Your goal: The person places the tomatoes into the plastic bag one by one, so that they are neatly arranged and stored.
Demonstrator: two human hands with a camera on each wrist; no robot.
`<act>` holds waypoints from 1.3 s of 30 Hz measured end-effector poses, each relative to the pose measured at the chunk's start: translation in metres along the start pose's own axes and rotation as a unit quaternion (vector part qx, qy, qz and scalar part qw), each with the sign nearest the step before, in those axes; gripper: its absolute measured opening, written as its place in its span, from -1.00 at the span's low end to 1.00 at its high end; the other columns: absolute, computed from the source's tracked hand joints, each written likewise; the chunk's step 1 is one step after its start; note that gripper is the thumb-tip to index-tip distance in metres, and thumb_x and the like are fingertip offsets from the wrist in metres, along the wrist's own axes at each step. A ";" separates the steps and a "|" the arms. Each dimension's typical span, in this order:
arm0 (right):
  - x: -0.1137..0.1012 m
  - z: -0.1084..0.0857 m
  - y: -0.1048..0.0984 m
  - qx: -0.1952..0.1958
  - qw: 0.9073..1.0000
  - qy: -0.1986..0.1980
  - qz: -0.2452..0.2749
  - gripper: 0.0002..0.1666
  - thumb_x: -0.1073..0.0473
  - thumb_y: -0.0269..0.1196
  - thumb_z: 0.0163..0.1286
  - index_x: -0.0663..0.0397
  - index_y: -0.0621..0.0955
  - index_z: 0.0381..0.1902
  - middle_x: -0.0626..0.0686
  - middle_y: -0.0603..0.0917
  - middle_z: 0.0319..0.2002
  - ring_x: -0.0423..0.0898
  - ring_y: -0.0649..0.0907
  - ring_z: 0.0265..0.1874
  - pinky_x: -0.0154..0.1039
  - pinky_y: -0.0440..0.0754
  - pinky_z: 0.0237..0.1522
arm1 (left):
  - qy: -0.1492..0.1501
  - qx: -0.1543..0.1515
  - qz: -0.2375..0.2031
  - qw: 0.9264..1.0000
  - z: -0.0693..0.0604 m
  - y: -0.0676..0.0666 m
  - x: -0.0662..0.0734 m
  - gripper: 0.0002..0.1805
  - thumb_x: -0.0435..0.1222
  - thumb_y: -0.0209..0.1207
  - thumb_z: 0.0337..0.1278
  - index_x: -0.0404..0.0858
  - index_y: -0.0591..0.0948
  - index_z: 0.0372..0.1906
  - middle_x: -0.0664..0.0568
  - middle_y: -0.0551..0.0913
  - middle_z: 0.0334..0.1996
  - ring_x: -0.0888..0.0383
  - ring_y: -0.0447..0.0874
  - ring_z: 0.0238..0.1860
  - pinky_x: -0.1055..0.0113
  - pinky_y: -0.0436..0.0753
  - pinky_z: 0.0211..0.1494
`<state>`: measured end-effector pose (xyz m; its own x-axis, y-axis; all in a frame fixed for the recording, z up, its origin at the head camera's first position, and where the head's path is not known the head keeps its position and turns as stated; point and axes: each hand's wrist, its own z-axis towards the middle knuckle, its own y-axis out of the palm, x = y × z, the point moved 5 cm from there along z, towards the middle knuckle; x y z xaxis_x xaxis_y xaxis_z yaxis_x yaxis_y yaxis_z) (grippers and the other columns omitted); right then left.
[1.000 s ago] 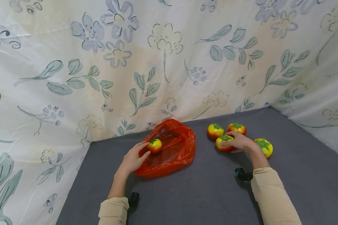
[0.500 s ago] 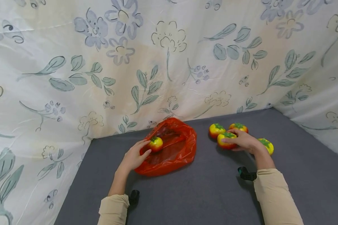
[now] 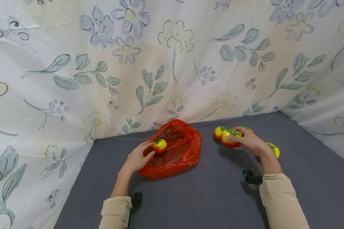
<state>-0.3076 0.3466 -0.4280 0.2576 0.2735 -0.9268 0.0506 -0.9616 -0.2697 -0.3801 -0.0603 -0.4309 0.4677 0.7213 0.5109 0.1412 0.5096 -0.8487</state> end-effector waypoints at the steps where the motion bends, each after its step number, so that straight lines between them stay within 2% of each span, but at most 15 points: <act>1: -0.001 0.000 0.000 0.002 1.000 -0.003 0.002 0.14 -0.15 0.31 0.25 0.27 -0.06 0.46 0.42 0.01 0.35 0.24 0.36 0.14 0.00 0.55 0.03 | -0.001 -0.001 0.000 1.000 0.000 0.000 0.000 -0.48 -0.18 0.21 0.23 -0.17 0.47 0.29 -0.15 0.37 0.31 -0.17 0.32 0.28 -0.27 0.32 0.18; 10: -0.011 0.000 0.005 0.016 1.000 -0.025 -0.002 0.11 -0.19 0.30 0.22 0.24 0.01 0.45 0.37 0.15 0.28 0.22 0.35 0.12 -0.10 0.60 -0.02 | -0.009 -0.001 -0.002 1.000 -0.002 -0.002 -0.003 -0.48 -0.16 0.20 0.23 -0.15 0.47 0.29 -0.13 0.37 0.31 -0.17 0.31 0.28 -0.36 0.27 0.15; 17: -0.022 -0.002 0.010 0.019 0.999 -0.038 -0.016 0.08 -0.17 0.30 0.24 0.21 0.02 0.46 0.36 0.17 0.28 0.20 0.39 0.09 -0.17 0.62 -0.08 | -0.006 0.000 0.001 1.000 -0.001 -0.002 -0.003 -0.48 -0.17 0.20 0.24 -0.15 0.47 0.29 -0.13 0.38 0.30 -0.16 0.32 0.28 -0.32 0.29 0.17; 22: -0.027 -0.001 0.016 0.029 0.998 -0.045 -0.026 0.10 -0.20 0.32 0.21 0.19 0.05 0.45 0.35 0.20 0.27 0.19 0.41 0.06 -0.15 0.62 -0.07 | 0.001 0.000 0.005 1.000 0.000 -0.003 -0.003 -0.48 -0.15 0.19 0.24 -0.15 0.47 0.29 -0.12 0.39 0.29 -0.13 0.33 0.28 -0.27 0.32 0.18; 29: -0.033 0.000 0.023 0.038 0.997 -0.061 -0.023 0.05 -0.15 0.30 0.26 0.21 0.04 0.46 0.38 0.16 0.28 0.22 0.37 0.11 -0.14 0.62 -0.07 | 0.008 -0.002 0.006 1.000 0.002 -0.003 -0.001 -0.47 -0.15 0.20 0.24 -0.15 0.47 0.29 -0.12 0.38 0.30 -0.12 0.33 0.28 -0.24 0.33 0.19; 33: -0.038 0.004 0.030 0.043 0.997 -0.064 -0.022 0.06 -0.15 0.30 0.25 0.21 0.04 0.46 0.37 0.16 0.29 0.23 0.33 0.13 -0.10 0.61 -0.04 | 0.009 0.000 0.007 1.000 0.001 -0.003 0.000 -0.47 -0.15 0.20 0.23 -0.15 0.47 0.29 -0.12 0.38 0.30 -0.13 0.33 0.28 -0.24 0.33 0.19; 39: -0.047 0.007 0.037 0.042 0.996 -0.067 -0.032 0.04 -0.20 0.29 0.24 0.13 0.08 0.46 0.33 0.17 0.28 0.20 0.35 0.11 -0.13 0.61 -0.05 | 0.004 0.000 0.005 1.000 0.000 -0.002 0.001 -0.47 -0.14 0.21 0.23 -0.16 0.47 0.29 -0.11 0.39 0.30 -0.12 0.33 0.28 -0.25 0.32 0.19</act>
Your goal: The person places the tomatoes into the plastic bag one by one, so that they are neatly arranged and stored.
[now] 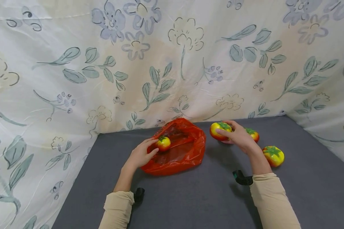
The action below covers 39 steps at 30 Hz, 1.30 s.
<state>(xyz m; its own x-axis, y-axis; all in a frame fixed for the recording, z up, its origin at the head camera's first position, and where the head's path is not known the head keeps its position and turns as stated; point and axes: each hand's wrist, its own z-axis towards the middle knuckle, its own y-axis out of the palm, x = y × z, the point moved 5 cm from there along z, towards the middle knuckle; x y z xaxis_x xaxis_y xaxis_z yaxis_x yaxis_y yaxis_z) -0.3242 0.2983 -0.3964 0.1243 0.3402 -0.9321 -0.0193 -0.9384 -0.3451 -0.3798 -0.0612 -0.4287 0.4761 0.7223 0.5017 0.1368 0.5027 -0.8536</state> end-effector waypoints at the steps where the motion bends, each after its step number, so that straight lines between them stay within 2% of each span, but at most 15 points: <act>1: -0.001 0.000 0.001 0.002 1.000 0.000 -0.003 0.03 -0.20 0.29 0.24 0.11 0.09 0.46 0.32 0.18 0.28 0.19 0.35 0.10 -0.14 0.61 -0.06 | -0.001 -0.001 0.000 1.000 0.000 0.000 0.000 -0.47 -0.14 0.21 0.23 -0.15 0.48 0.29 -0.11 0.39 0.30 -0.12 0.33 0.28 -0.25 0.32 0.19; 7: -0.006 0.003 0.010 0.011 1.000 -0.001 -0.004 0.00 -0.20 0.30 0.23 0.08 0.13 0.45 0.31 0.23 0.23 0.19 0.38 0.06 -0.11 0.59 -0.04 | -0.007 -0.003 -0.001 1.000 0.000 0.001 -0.001 -0.47 -0.14 0.21 0.23 -0.14 0.48 0.29 -0.10 0.38 0.30 -0.11 0.33 0.29 -0.27 0.31 0.19; 19: -0.013 0.008 0.022 0.002 1.000 -0.018 0.022 -0.02 -0.20 0.28 0.25 0.07 0.13 0.45 0.28 0.24 0.25 0.18 0.38 0.11 -0.02 0.54 0.05 | -0.007 -0.008 -0.001 1.000 0.002 0.003 -0.002 -0.47 -0.13 0.20 0.23 -0.12 0.47 0.29 -0.08 0.38 0.30 -0.11 0.32 0.29 -0.29 0.29 0.19; 27: -0.019 0.010 0.035 -0.008 0.999 -0.022 0.026 -0.03 -0.22 0.26 0.25 0.02 0.14 0.45 0.27 0.26 0.25 0.17 0.42 0.04 0.05 0.50 0.08 | -0.015 -0.007 -0.004 1.000 0.002 0.002 -0.003 -0.48 -0.15 0.20 0.23 -0.11 0.47 0.29 -0.08 0.38 0.30 -0.11 0.32 0.29 -0.32 0.27 0.19; 34: -0.023 0.013 0.046 -0.028 0.996 -0.030 0.081 -0.09 -0.10 0.27 0.31 0.11 0.12 0.44 0.29 0.25 0.25 0.14 0.43 0.06 -0.02 0.56 0.02 | -0.013 -0.002 -0.004 1.000 0.000 0.001 -0.003 -0.48 -0.15 0.20 0.23 -0.12 0.47 0.29 -0.09 0.38 0.30 -0.13 0.32 0.28 -0.36 0.26 0.16; 39: -0.025 0.014 0.054 -0.040 0.992 -0.035 0.111 -0.12 -0.03 0.27 0.33 0.13 0.13 0.43 0.29 0.22 0.26 0.14 0.42 0.09 -0.07 0.59 -0.02 | -0.007 -0.003 -0.005 1.000 0.000 0.001 -0.002 -0.48 -0.15 0.20 0.24 -0.12 0.47 0.29 -0.09 0.38 0.30 -0.12 0.32 0.29 -0.29 0.28 0.20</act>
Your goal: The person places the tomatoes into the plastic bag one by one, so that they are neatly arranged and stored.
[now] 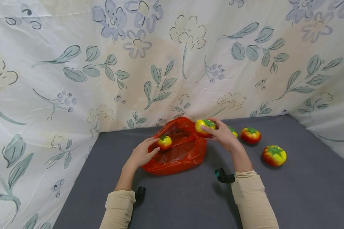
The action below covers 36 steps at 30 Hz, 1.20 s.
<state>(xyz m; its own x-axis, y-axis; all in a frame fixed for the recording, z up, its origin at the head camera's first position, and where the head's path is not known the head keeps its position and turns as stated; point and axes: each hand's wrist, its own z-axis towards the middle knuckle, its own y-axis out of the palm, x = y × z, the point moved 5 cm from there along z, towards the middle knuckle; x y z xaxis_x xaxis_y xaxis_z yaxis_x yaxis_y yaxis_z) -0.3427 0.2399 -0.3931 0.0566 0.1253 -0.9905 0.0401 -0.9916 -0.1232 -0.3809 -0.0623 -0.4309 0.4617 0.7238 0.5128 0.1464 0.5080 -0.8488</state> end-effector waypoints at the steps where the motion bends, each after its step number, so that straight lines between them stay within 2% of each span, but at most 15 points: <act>1: 0.000 0.000 0.001 0.000 1.000 0.000 0.001 -0.13 -0.03 0.27 0.33 0.12 0.13 0.43 0.29 0.23 0.26 0.15 0.41 0.10 -0.06 0.59 -0.02 | 0.000 0.000 0.000 1.000 0.000 0.000 0.000 -0.48 -0.14 0.19 0.24 -0.12 0.47 0.29 -0.09 0.38 0.30 -0.12 0.32 0.28 -0.28 0.28 0.20; 7: 0.002 0.002 0.008 0.001 1.000 0.005 -0.003 -0.11 -0.03 0.27 0.33 0.14 0.11 0.44 0.28 0.28 0.25 0.14 0.42 0.09 -0.01 0.57 0.02 | -0.001 0.002 -0.002 1.000 -0.001 -0.002 0.001 -0.49 -0.15 0.19 0.25 -0.13 0.47 0.29 -0.09 0.38 0.30 -0.12 0.32 0.29 -0.29 0.27 0.20; 13: 0.001 0.003 0.013 -0.004 1.000 -0.001 0.014 -0.10 0.01 0.25 0.35 0.17 0.07 0.46 0.31 0.23 0.26 0.14 0.43 0.09 0.03 0.52 0.06 | -0.006 0.001 -0.006 1.000 -0.002 -0.005 0.003 -0.49 -0.15 0.19 0.25 -0.14 0.47 0.29 -0.09 0.39 0.30 -0.12 0.32 0.28 -0.32 0.25 0.19; 22: -0.002 0.008 0.021 -0.002 1.000 0.015 0.022 -0.10 -0.04 0.28 0.31 0.12 0.13 0.43 0.26 0.25 0.24 0.14 0.42 0.11 -0.05 0.57 0.01 | -0.011 -0.002 -0.005 1.000 -0.001 -0.004 0.001 -0.48 -0.14 0.19 0.25 -0.11 0.47 0.30 -0.07 0.38 0.31 -0.10 0.31 0.29 -0.27 0.27 0.22; 36: -0.001 0.014 0.035 -0.013 1.000 0.010 0.002 -0.12 -0.08 0.26 0.31 0.08 0.15 0.44 0.24 0.26 0.25 0.16 0.40 0.13 -0.07 0.57 0.01 | -0.001 0.005 -0.004 1.000 0.000 -0.003 -0.001 -0.50 -0.14 0.19 0.25 -0.12 0.49 0.28 -0.05 0.41 0.28 -0.06 0.35 0.27 -0.18 0.31 0.24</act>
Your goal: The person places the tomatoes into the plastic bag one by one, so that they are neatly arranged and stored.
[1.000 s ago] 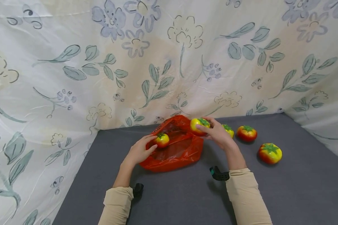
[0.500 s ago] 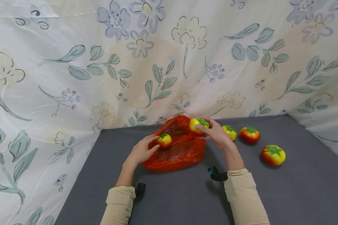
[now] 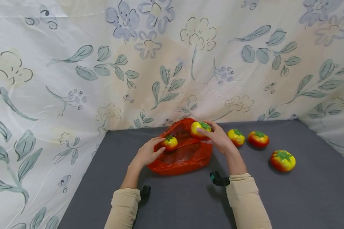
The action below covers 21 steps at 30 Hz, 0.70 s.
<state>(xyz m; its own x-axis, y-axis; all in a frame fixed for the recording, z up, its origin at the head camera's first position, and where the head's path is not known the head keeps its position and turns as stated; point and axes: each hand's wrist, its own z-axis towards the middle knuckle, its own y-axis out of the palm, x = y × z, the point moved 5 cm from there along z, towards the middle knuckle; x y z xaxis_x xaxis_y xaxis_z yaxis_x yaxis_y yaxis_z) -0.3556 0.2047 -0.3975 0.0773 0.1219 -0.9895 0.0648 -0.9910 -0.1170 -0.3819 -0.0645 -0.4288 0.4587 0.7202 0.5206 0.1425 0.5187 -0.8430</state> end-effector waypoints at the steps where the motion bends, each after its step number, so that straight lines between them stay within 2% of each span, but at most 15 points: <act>1: 0.000 0.000 0.001 0.001 1.000 0.001 -0.001 -0.12 -0.09 0.26 0.31 0.07 0.15 0.44 0.24 0.26 0.25 0.16 0.40 0.14 -0.07 0.57 0.02 | -0.001 0.000 0.000 1.000 0.000 0.000 0.000 -0.50 -0.14 0.19 0.25 -0.12 0.49 0.27 -0.05 0.41 0.28 -0.06 0.35 0.27 -0.18 0.31 0.24; 7: -0.001 0.001 0.006 0.005 1.000 0.006 0.012 -0.15 -0.07 0.28 0.30 0.03 0.18 0.42 0.23 0.26 0.25 0.15 0.40 0.14 -0.06 0.57 0.02 | -0.006 -0.003 0.000 1.000 0.000 0.001 0.001 -0.49 -0.14 0.19 0.25 -0.11 0.48 0.29 -0.06 0.40 0.29 -0.07 0.34 0.28 -0.22 0.30 0.23; 12: -0.003 0.002 0.012 -0.005 0.999 -0.010 0.032 -0.20 0.00 0.26 0.33 0.08 0.19 0.40 0.23 0.26 0.23 0.14 0.43 0.11 -0.04 0.58 0.00 | -0.009 -0.004 -0.005 1.000 -0.001 0.002 0.001 -0.49 -0.15 0.19 0.26 -0.11 0.46 0.30 -0.04 0.38 0.30 -0.06 0.32 0.30 -0.22 0.28 0.24; 21: -0.004 0.004 0.019 -0.010 1.000 -0.015 0.014 -0.20 -0.04 0.28 0.31 0.07 0.22 0.38 0.20 0.27 0.23 0.14 0.45 0.12 -0.05 0.59 -0.02 | -0.008 -0.003 -0.009 1.000 -0.001 0.001 -0.001 -0.50 -0.13 0.18 0.27 -0.09 0.47 0.30 -0.01 0.38 0.30 -0.05 0.32 0.30 -0.23 0.27 0.24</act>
<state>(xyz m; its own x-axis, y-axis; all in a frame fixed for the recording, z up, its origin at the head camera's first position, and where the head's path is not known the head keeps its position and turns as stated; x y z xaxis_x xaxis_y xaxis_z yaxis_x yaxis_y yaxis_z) -0.3584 0.1852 -0.3963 0.0505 0.0916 -0.9945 0.0828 -0.9927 -0.0872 -0.3812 -0.0650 -0.4302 0.4417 0.7179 0.5381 0.1563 0.5290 -0.8341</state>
